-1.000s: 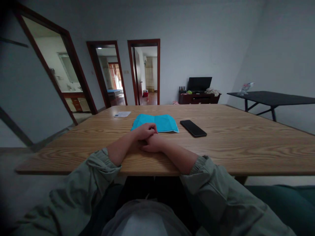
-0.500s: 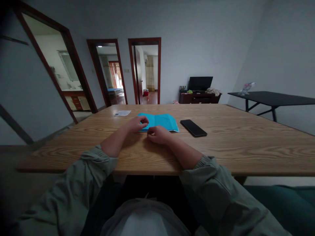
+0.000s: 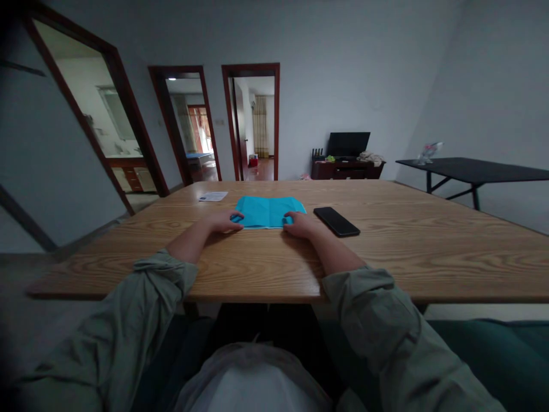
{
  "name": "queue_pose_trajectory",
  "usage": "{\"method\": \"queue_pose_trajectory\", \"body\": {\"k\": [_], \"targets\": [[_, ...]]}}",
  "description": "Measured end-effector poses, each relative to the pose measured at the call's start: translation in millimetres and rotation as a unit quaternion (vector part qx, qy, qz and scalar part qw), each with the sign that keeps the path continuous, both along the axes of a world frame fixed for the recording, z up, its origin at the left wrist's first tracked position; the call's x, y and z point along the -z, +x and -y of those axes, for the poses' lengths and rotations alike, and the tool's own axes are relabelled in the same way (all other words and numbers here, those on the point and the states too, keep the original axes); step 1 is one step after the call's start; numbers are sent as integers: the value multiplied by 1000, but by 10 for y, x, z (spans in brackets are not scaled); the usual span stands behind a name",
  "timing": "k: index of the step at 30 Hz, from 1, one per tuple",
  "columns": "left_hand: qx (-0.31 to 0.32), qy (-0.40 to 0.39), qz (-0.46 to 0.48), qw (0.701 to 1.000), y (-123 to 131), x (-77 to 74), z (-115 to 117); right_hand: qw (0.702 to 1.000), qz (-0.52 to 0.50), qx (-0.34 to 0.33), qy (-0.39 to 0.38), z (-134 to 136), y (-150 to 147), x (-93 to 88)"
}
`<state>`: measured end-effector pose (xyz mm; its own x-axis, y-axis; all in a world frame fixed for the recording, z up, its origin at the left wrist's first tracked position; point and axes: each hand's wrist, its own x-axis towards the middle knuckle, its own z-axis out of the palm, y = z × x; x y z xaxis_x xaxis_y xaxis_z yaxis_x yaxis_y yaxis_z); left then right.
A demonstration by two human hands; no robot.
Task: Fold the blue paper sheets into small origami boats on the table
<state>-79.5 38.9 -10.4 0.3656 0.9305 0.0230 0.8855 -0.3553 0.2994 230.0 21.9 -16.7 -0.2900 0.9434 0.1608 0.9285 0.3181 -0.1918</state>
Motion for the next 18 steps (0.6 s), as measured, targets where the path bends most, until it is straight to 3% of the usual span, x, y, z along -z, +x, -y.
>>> {"method": "queue_pose_trajectory", "body": {"k": [11, 18], "targets": [[-26, 33, 28, 999, 35, -21, 96, 999, -29, -12, 20, -30, -23, 66], [-32, 66, 44, 996, 33, 11, -49, 999, -36, 4, 24, -154, -33, 100]]}}
